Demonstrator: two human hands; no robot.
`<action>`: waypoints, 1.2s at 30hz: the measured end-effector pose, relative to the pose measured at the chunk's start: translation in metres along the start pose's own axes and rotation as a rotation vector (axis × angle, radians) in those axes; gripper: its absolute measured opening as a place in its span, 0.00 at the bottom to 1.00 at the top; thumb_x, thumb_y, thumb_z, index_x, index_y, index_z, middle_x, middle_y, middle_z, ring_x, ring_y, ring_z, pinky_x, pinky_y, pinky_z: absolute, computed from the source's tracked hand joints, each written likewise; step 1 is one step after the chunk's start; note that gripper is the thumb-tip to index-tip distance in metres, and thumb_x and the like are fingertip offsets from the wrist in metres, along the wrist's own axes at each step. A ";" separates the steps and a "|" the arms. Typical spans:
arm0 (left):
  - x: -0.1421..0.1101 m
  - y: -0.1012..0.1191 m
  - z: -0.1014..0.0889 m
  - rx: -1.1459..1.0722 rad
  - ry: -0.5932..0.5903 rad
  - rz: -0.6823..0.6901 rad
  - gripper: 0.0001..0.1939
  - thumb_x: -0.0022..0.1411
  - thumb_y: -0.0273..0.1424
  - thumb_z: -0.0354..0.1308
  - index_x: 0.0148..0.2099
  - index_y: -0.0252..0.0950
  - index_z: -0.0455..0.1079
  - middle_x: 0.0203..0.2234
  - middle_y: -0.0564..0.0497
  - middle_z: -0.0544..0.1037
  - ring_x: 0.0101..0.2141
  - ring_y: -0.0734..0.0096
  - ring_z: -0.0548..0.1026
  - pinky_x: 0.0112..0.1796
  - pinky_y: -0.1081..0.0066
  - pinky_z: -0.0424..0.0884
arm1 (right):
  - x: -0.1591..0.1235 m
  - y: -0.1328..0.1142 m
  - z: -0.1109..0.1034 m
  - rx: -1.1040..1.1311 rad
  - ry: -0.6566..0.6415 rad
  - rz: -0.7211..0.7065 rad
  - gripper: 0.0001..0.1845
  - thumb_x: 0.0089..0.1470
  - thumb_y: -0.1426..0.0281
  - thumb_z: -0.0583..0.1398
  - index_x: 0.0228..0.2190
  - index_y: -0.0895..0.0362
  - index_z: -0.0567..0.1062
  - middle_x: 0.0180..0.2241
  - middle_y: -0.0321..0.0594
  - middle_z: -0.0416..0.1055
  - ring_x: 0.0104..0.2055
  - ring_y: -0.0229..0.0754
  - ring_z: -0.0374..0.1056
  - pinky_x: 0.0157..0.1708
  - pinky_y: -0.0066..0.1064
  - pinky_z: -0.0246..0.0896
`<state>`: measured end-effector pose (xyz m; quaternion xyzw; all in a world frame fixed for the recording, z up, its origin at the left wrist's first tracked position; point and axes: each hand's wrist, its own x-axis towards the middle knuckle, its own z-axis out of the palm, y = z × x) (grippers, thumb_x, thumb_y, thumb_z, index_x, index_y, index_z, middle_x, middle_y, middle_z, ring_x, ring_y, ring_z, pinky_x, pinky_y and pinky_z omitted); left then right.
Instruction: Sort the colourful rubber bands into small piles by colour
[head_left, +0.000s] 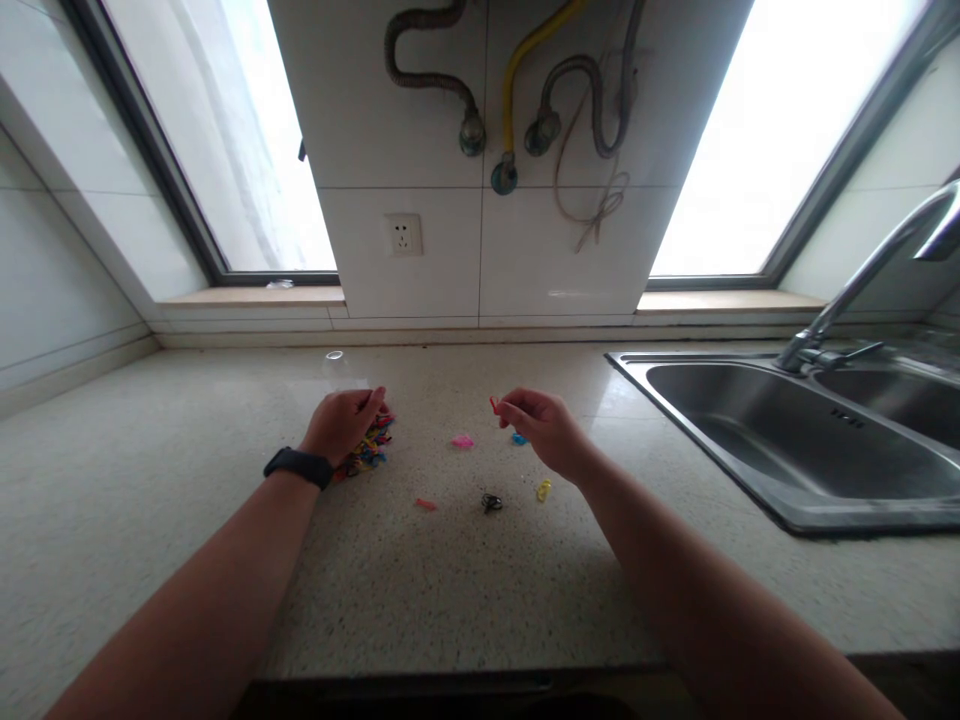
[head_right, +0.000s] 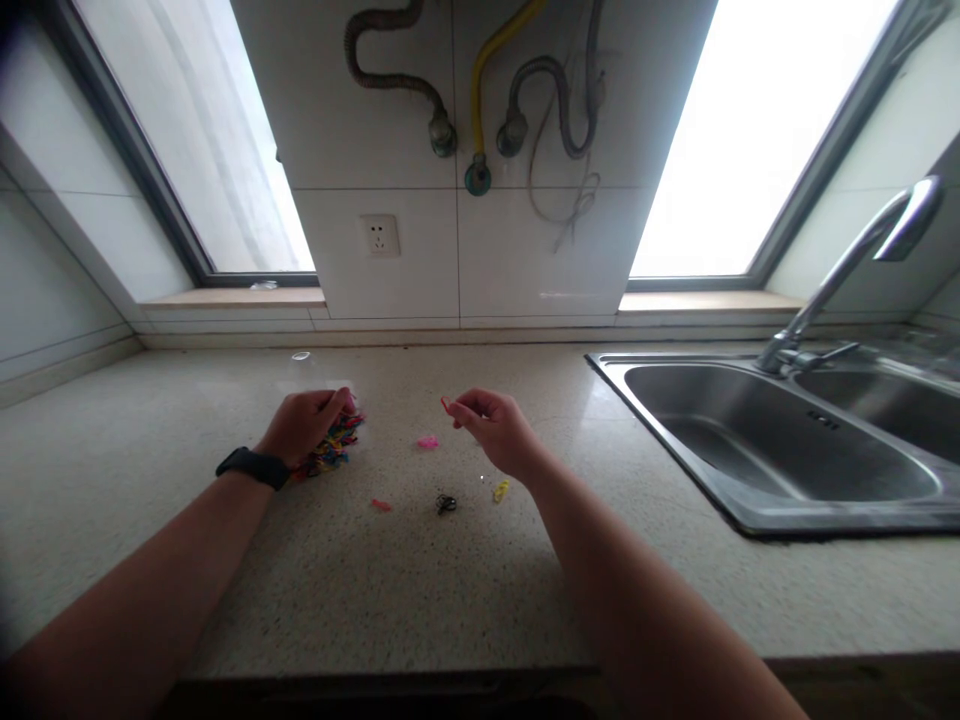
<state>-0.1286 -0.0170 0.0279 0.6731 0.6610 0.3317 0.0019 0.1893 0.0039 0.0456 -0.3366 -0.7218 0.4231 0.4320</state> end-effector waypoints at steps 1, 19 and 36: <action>0.000 0.001 0.000 -0.004 0.001 -0.004 0.29 0.67 0.48 0.42 0.32 0.38 0.79 0.28 0.47 0.82 0.32 0.62 0.78 0.36 0.70 0.68 | 0.000 0.000 0.000 -0.003 -0.002 0.002 0.18 0.52 0.55 0.60 0.28 0.58 0.72 0.25 0.35 0.69 0.23 0.32 0.52 0.23 0.27 0.48; 0.001 0.002 0.003 0.035 0.030 0.001 0.29 0.67 0.48 0.41 0.30 0.39 0.78 0.27 0.47 0.82 0.32 0.62 0.78 0.34 0.69 0.67 | -0.013 -0.010 0.020 -0.652 -0.246 -0.257 0.14 0.61 0.61 0.56 0.32 0.56 0.76 0.30 0.39 0.73 0.31 0.37 0.64 0.33 0.29 0.52; 0.003 0.001 0.005 0.057 0.025 0.036 0.29 0.69 0.46 0.42 0.31 0.39 0.79 0.26 0.46 0.81 0.29 0.64 0.77 0.32 0.69 0.64 | -0.007 -0.013 0.063 -1.102 -0.520 -0.392 0.17 0.63 0.61 0.54 0.33 0.56 0.79 0.34 0.44 0.77 0.34 0.43 0.70 0.28 0.30 0.50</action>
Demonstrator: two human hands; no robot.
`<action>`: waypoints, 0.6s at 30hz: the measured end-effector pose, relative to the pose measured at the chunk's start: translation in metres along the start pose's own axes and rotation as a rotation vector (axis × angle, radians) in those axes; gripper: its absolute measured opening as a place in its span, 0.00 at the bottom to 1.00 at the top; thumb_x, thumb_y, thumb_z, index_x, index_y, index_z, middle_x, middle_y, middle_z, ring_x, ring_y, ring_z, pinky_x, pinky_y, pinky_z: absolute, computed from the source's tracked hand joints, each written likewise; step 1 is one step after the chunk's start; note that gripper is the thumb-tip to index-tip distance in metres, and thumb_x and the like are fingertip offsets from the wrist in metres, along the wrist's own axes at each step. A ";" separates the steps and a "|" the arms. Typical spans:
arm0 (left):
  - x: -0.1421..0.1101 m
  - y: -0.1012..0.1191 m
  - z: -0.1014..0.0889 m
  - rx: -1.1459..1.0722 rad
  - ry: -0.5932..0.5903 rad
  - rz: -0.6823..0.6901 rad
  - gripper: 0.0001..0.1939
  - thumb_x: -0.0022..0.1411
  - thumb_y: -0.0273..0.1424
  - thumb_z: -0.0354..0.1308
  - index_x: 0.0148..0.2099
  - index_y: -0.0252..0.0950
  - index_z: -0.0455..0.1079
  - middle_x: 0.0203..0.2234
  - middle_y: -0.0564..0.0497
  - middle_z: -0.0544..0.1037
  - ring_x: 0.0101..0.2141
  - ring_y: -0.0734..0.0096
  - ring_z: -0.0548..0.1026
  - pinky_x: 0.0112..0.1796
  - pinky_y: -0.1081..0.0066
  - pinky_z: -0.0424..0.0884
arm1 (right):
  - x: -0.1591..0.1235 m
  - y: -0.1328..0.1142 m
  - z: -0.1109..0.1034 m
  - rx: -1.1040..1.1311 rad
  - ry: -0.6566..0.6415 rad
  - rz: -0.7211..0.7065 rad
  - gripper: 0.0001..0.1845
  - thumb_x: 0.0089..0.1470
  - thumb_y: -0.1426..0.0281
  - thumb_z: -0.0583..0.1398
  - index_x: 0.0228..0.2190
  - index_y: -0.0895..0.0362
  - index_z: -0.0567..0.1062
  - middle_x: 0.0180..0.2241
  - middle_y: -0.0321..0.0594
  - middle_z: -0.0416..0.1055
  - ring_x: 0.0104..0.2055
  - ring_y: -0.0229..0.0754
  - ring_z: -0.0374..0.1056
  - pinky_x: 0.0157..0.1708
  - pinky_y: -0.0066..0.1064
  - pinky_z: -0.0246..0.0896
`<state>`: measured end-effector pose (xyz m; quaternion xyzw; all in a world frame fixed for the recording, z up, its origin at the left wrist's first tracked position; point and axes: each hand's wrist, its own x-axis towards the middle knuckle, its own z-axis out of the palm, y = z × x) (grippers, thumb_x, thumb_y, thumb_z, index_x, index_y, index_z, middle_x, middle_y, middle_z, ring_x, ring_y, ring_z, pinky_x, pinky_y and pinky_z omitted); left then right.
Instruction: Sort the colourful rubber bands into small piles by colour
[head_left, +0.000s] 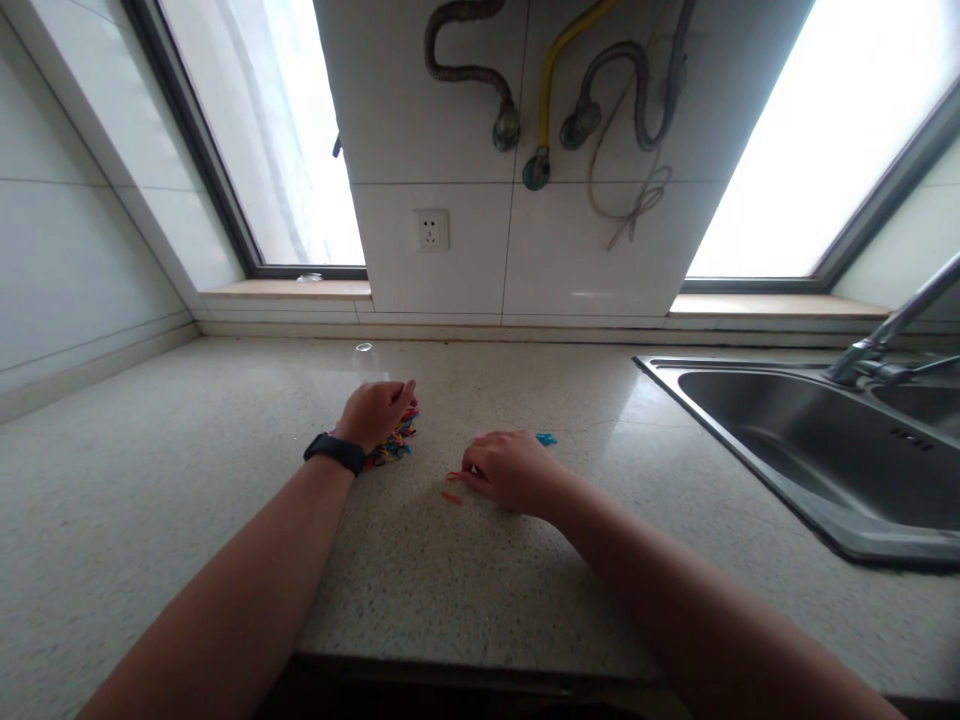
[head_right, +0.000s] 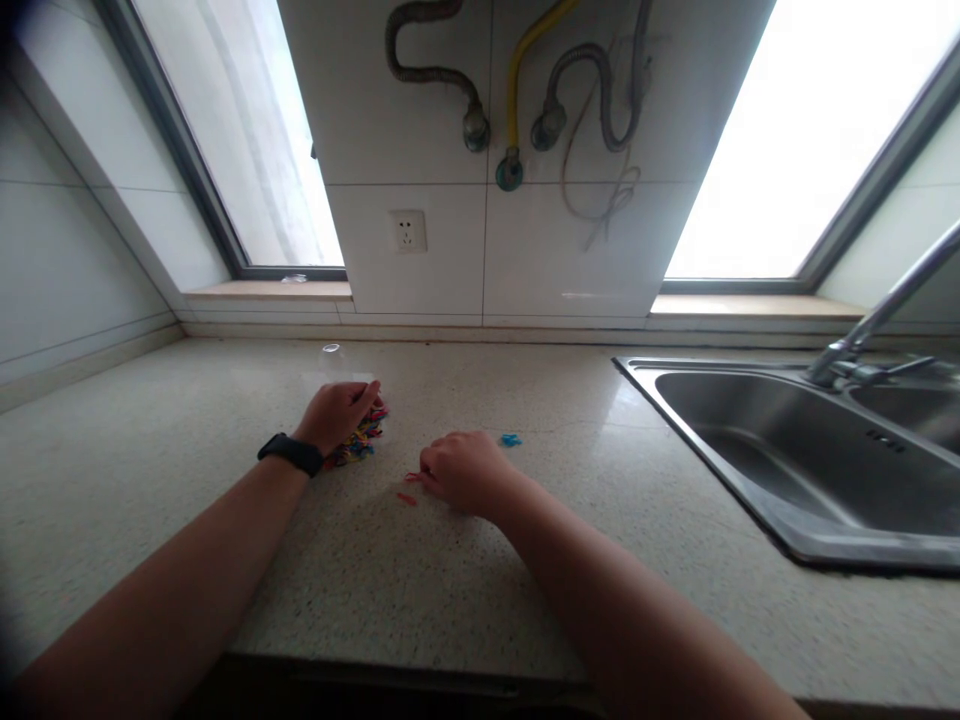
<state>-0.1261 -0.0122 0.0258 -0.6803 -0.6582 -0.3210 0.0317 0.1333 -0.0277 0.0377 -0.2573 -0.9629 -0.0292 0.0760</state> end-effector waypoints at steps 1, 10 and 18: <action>0.000 0.000 0.000 0.000 0.001 -0.001 0.29 0.69 0.46 0.42 0.31 0.39 0.79 0.26 0.46 0.81 0.29 0.64 0.77 0.32 0.69 0.64 | -0.001 0.000 -0.001 0.009 -0.002 0.003 0.17 0.63 0.61 0.54 0.34 0.55 0.79 0.34 0.44 0.77 0.34 0.43 0.70 0.29 0.30 0.50; 0.000 0.000 0.001 -0.006 0.007 0.012 0.29 0.69 0.47 0.41 0.30 0.39 0.79 0.25 0.47 0.81 0.28 0.65 0.76 0.32 0.70 0.63 | -0.009 -0.008 -0.004 0.131 0.001 -0.033 0.18 0.60 0.56 0.57 0.28 0.55 0.77 0.29 0.40 0.76 0.31 0.40 0.68 0.27 0.30 0.46; 0.001 0.001 0.001 0.002 -0.001 0.001 0.29 0.69 0.46 0.42 0.31 0.37 0.79 0.26 0.47 0.81 0.27 0.67 0.75 0.30 0.71 0.61 | -0.006 -0.008 -0.001 0.115 -0.030 -0.018 0.13 0.58 0.61 0.59 0.27 0.55 0.77 0.29 0.38 0.76 0.29 0.38 0.67 0.24 0.30 0.40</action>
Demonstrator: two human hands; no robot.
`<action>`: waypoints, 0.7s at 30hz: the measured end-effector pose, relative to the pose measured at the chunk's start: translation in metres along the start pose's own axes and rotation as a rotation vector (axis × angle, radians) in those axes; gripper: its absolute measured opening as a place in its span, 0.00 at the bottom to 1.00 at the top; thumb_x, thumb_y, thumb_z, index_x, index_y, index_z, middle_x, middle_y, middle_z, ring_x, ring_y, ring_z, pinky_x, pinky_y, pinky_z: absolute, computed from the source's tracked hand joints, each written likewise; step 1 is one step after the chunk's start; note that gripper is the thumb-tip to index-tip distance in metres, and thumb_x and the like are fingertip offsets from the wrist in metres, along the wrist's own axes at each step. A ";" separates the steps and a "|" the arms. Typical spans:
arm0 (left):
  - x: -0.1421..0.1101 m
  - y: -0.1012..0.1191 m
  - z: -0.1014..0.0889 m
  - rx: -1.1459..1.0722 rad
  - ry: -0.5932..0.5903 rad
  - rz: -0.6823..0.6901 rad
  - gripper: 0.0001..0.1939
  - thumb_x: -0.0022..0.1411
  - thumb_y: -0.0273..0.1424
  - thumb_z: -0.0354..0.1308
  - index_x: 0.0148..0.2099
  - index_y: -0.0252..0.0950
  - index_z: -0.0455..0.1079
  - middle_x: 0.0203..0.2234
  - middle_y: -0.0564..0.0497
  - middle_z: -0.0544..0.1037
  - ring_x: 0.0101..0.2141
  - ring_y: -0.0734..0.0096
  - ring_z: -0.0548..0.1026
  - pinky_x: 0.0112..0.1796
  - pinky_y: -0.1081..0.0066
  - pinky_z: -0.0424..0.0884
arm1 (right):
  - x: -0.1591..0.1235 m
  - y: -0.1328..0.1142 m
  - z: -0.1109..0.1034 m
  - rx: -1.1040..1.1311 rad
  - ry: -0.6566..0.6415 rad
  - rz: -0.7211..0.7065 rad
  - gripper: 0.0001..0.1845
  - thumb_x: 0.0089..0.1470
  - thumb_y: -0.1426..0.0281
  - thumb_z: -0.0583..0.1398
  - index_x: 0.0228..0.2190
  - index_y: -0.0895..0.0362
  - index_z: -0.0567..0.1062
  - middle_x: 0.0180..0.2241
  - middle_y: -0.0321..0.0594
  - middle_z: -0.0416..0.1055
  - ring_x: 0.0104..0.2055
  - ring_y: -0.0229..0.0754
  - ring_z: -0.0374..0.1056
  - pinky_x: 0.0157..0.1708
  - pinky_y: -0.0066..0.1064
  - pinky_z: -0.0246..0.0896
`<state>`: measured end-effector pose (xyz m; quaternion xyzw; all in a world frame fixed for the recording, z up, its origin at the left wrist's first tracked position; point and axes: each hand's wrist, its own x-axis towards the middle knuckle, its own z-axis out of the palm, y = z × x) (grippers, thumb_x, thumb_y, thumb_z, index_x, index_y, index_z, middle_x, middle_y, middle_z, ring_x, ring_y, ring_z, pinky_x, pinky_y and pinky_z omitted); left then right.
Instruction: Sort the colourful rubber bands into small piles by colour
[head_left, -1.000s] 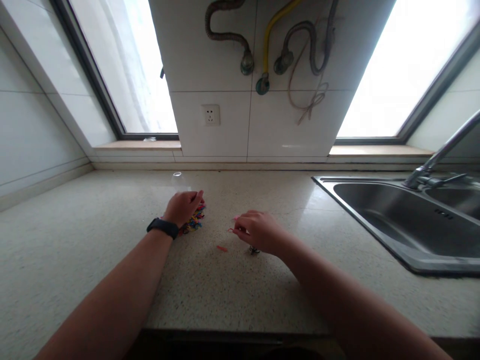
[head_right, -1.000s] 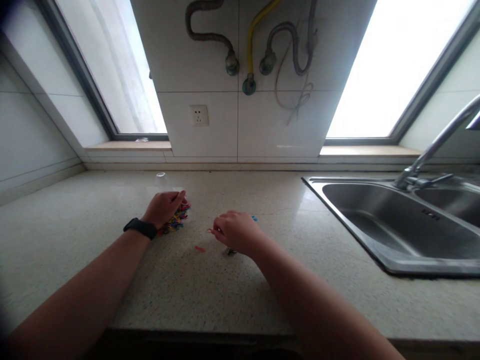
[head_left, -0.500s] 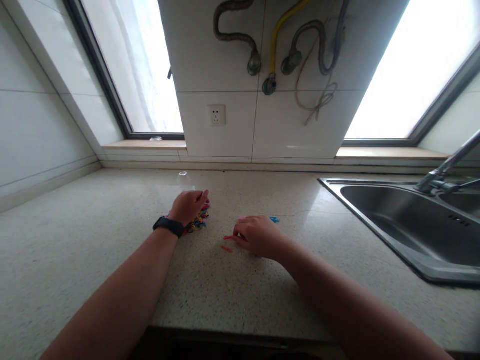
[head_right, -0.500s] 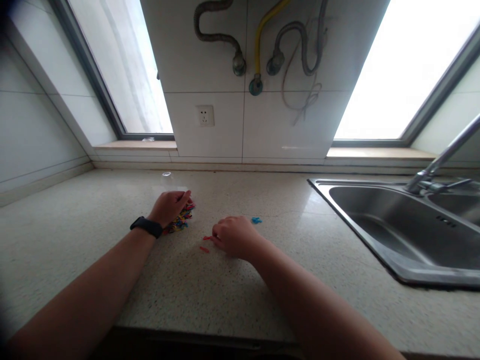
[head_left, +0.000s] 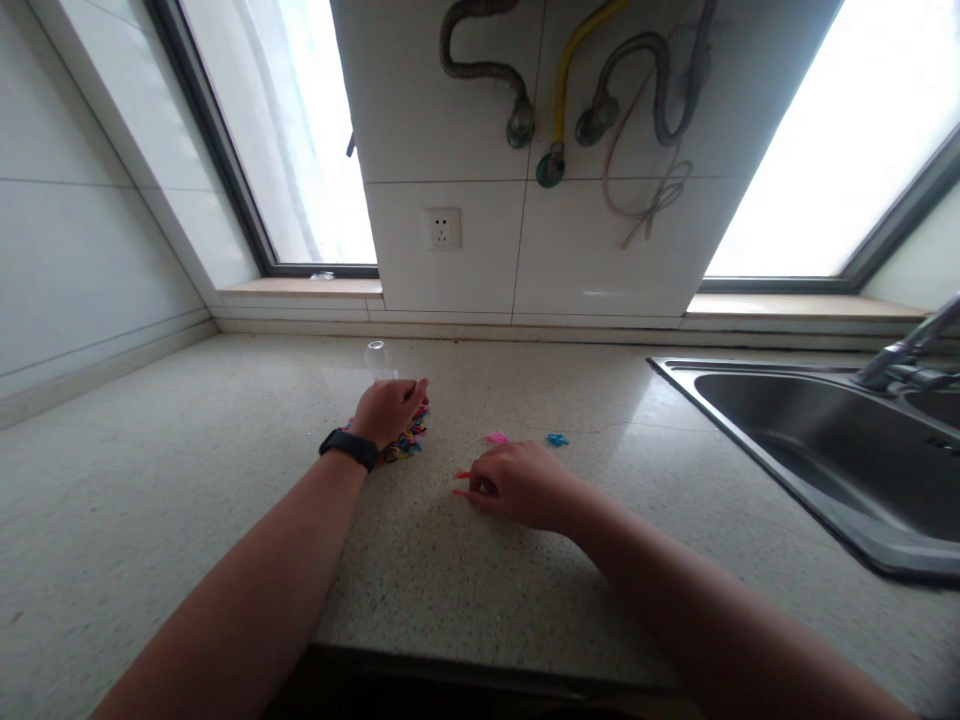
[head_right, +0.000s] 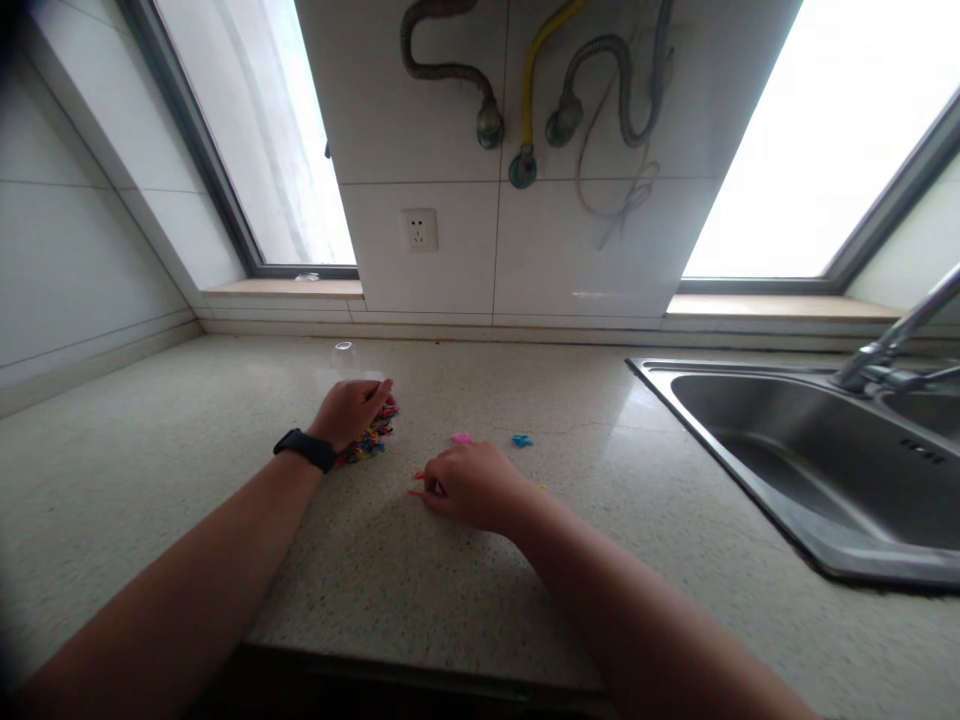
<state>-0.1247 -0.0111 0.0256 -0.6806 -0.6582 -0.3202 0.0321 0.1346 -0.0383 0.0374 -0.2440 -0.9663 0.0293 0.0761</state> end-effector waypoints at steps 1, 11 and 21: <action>0.000 0.000 0.000 -0.004 -0.002 0.003 0.29 0.69 0.46 0.42 0.31 0.37 0.79 0.25 0.47 0.81 0.27 0.67 0.75 0.30 0.71 0.61 | 0.000 0.001 0.000 -0.011 0.005 0.016 0.13 0.58 0.61 0.58 0.27 0.55 0.77 0.29 0.38 0.76 0.29 0.39 0.68 0.24 0.30 0.40; 0.000 -0.003 0.001 -0.005 0.000 0.014 0.28 0.69 0.46 0.43 0.31 0.38 0.79 0.25 0.47 0.81 0.28 0.67 0.76 0.31 0.71 0.63 | 0.003 0.007 0.005 -0.012 0.061 0.111 0.18 0.60 0.55 0.56 0.32 0.53 0.79 0.32 0.40 0.77 0.30 0.40 0.67 0.26 0.30 0.42; -0.001 -0.006 -0.002 0.020 0.004 0.004 0.29 0.69 0.47 0.42 0.31 0.38 0.79 0.26 0.47 0.81 0.30 0.65 0.77 0.32 0.70 0.64 | -0.016 0.073 -0.005 0.348 0.388 0.400 0.23 0.60 0.55 0.53 0.27 0.57 0.78 0.20 0.37 0.68 0.22 0.35 0.59 0.26 0.29 0.48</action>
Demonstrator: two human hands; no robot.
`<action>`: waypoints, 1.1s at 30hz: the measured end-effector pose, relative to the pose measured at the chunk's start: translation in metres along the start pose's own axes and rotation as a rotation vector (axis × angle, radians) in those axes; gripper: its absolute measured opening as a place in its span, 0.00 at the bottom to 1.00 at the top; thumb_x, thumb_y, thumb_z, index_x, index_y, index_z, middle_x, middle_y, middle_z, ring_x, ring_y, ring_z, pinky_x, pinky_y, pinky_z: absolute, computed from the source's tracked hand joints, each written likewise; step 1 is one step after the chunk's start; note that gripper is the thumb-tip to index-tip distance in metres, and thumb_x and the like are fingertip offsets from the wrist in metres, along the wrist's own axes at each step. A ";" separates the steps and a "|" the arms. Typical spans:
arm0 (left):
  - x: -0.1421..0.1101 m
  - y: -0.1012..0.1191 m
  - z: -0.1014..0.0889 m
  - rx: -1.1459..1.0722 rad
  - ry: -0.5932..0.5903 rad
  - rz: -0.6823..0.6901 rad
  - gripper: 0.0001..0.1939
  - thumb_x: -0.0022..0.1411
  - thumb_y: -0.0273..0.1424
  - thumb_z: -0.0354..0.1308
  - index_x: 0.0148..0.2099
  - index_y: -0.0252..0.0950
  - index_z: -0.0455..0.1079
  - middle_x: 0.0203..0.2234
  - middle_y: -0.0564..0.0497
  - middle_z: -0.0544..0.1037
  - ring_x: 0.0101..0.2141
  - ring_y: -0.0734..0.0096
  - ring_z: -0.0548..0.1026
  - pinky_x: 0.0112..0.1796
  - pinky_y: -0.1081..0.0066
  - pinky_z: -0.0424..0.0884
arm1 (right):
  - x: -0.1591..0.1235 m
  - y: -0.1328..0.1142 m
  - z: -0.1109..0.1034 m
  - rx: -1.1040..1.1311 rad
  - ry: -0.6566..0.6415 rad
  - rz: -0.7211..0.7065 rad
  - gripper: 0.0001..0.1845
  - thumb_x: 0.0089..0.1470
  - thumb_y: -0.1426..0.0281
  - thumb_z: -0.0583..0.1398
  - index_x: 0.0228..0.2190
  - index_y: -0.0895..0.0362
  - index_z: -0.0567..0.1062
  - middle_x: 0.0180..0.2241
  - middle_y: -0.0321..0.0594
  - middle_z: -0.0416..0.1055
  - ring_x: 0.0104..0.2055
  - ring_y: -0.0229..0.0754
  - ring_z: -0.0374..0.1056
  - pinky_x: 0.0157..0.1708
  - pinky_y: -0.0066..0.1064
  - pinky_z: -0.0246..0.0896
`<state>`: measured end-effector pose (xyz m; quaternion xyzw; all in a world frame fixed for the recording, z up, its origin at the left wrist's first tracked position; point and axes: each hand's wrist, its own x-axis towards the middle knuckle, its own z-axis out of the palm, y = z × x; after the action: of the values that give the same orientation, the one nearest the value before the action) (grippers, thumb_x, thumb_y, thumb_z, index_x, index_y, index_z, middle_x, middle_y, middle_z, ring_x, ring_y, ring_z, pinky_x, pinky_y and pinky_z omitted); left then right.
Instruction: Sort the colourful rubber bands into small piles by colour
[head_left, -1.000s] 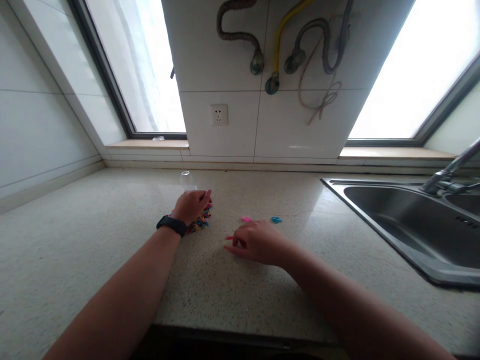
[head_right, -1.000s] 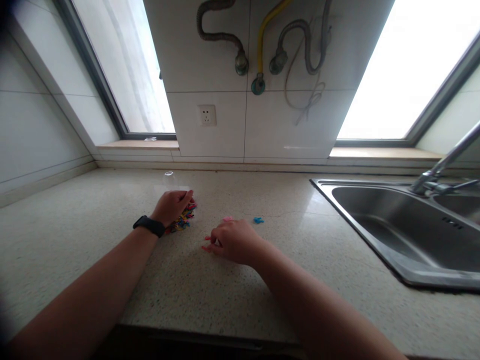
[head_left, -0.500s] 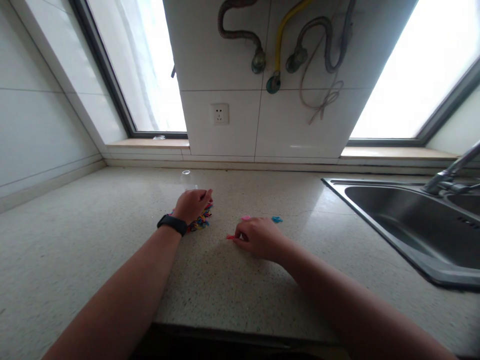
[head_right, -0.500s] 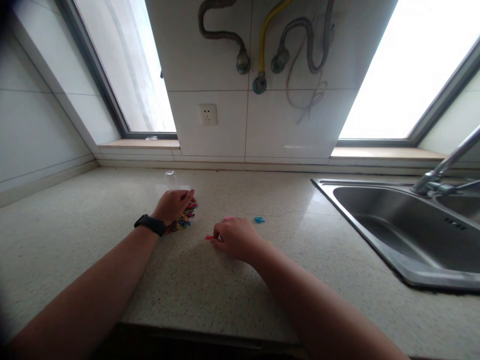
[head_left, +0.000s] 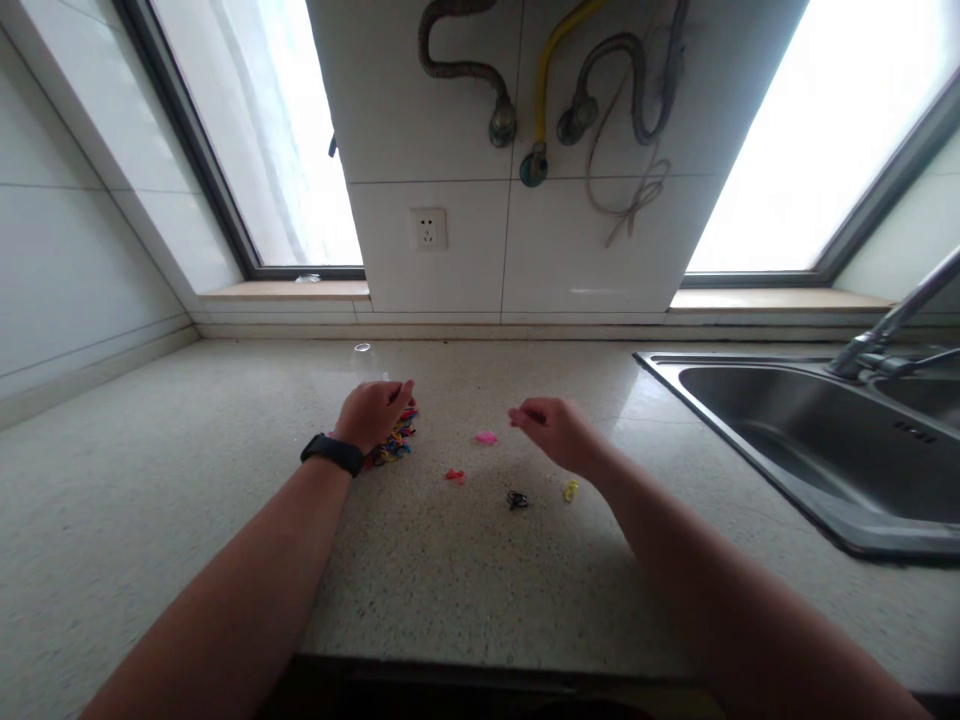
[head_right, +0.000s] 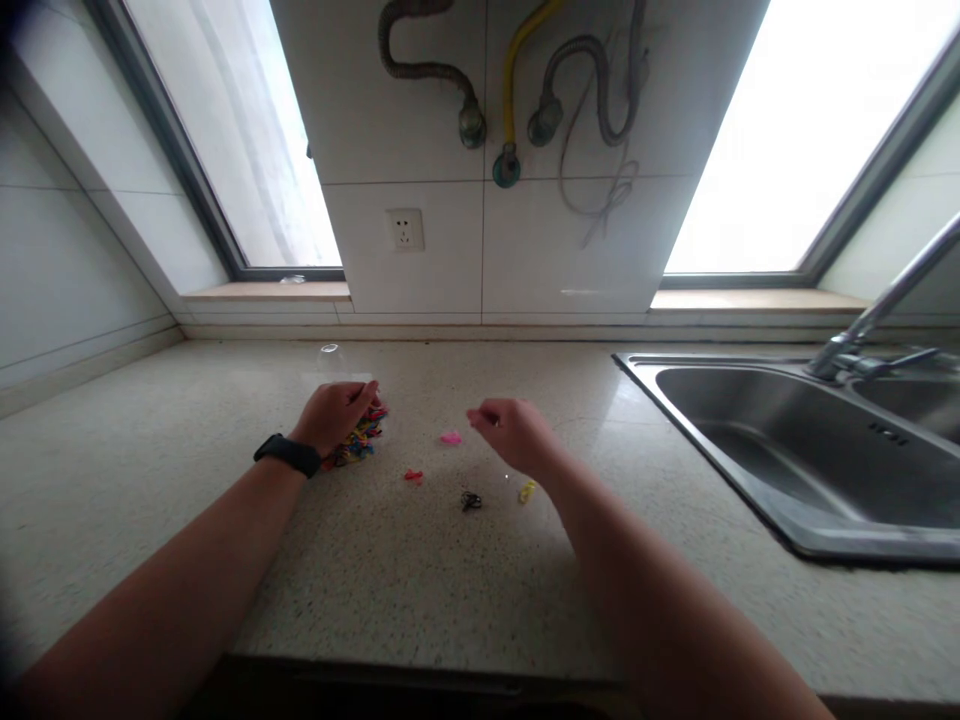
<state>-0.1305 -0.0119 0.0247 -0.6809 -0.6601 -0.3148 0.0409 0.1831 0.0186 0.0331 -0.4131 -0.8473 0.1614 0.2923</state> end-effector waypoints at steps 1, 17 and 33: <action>0.000 0.000 -0.001 -0.002 0.000 -0.001 0.29 0.69 0.47 0.42 0.31 0.38 0.79 0.27 0.47 0.81 0.30 0.64 0.77 0.33 0.70 0.65 | 0.004 0.013 -0.004 0.091 0.061 0.075 0.24 0.60 0.54 0.52 0.27 0.58 0.78 0.19 0.36 0.67 0.21 0.35 0.58 0.25 0.29 0.48; 0.004 -0.013 -0.015 0.002 -0.094 0.010 0.30 0.69 0.48 0.37 0.37 0.41 0.79 0.33 0.50 0.82 0.35 0.63 0.77 0.37 0.70 0.66 | 0.022 0.119 -0.014 0.335 0.320 0.418 0.26 0.54 0.51 0.53 0.25 0.59 0.79 0.18 0.35 0.66 0.18 0.35 0.54 0.21 0.30 0.48; 0.008 -0.031 -0.014 0.115 -0.288 0.296 0.14 0.63 0.43 0.56 0.45 0.48 0.79 0.37 0.49 0.79 0.40 0.63 0.74 0.43 0.68 0.66 | 0.023 0.110 -0.012 0.307 0.233 0.387 0.27 0.54 0.50 0.52 0.26 0.59 0.78 0.20 0.36 0.67 0.20 0.35 0.55 0.22 0.29 0.49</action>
<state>-0.1646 -0.0072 0.0285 -0.8049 -0.5687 -0.1666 0.0305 0.2459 0.1039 -0.0056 -0.5339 -0.6788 0.2922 0.4108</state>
